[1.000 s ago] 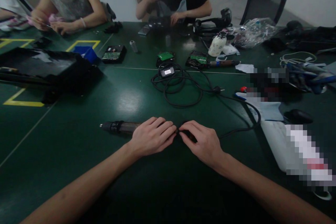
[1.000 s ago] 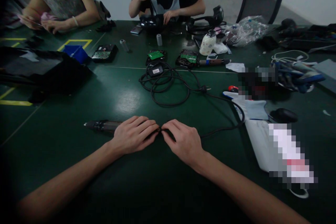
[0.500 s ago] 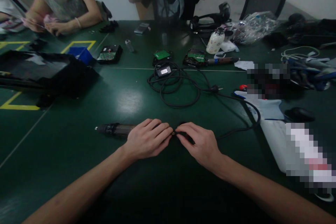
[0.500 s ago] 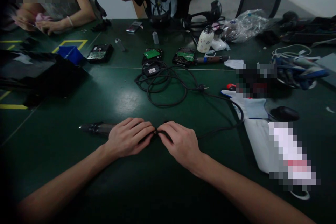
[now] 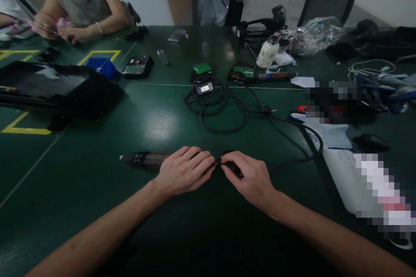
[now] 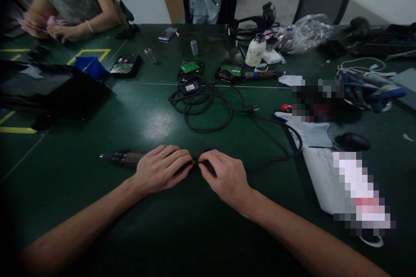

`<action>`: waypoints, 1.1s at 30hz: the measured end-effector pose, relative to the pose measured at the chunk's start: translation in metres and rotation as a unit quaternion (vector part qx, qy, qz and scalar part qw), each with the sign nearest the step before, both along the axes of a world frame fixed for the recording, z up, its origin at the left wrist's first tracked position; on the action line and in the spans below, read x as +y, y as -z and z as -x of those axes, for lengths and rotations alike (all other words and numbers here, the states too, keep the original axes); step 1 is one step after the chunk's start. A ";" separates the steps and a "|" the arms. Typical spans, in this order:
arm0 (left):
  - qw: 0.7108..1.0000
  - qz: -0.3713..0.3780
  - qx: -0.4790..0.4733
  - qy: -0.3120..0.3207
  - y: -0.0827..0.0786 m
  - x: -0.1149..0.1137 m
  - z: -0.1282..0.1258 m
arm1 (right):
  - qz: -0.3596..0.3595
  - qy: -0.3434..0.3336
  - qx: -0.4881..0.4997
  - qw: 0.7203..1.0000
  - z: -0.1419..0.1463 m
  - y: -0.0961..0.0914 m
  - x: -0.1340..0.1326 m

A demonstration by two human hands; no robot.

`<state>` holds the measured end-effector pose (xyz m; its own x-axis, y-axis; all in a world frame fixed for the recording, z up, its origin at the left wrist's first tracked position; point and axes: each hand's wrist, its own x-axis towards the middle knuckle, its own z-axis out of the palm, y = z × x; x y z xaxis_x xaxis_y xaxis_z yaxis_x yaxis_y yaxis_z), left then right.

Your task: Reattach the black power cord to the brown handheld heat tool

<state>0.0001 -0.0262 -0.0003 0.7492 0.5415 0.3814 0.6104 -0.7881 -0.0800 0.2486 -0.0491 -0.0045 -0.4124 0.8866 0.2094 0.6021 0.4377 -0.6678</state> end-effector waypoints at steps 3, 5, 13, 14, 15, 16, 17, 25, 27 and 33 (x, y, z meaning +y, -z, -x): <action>1.000 0.000 0.011 0.014 0.000 0.000 0.002 | -0.001 -0.003 0.001 1.000 0.000 0.000 0.000; 1.000 -0.004 0.011 0.012 0.000 0.000 0.002 | -0.004 -0.003 0.002 1.000 0.000 0.001 0.000; 1.000 -0.015 0.015 0.006 0.000 0.000 0.001 | -0.001 -0.008 0.006 1.000 0.000 0.001 0.001; 1.000 -0.014 0.016 0.010 0.000 0.000 0.001 | -0.003 -0.008 0.006 1.000 -0.001 0.001 0.001; 1.000 -0.015 0.015 0.013 0.000 0.000 0.002 | -0.005 -0.008 0.005 1.000 -0.001 0.001 0.001; 1.000 -0.016 0.013 0.015 0.001 0.000 0.002 | -0.006 -0.008 0.003 1.000 -0.001 0.001 0.001; 1.000 -0.016 0.011 0.015 0.001 0.000 0.002 | -0.008 -0.009 0.002 1.000 -0.001 0.001 0.001; 1.000 -0.013 0.017 0.015 0.002 0.000 0.003 | -0.013 -0.008 -0.002 1.000 0.000 0.000 0.001; 1.000 -0.011 0.018 0.021 0.002 0.000 0.004 | -0.015 -0.008 -0.002 1.000 -0.001 0.000 0.001; 1.000 -0.020 0.017 0.007 0.001 0.000 0.002 | -0.013 -0.015 -0.001 1.000 -0.001 0.000 0.001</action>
<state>-0.0020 -0.0257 -0.0015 0.7697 0.5159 0.3760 0.5955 -0.7925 -0.1317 0.2495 -0.0479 -0.0050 -0.4395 0.8680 0.2310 0.5888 0.4726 -0.6557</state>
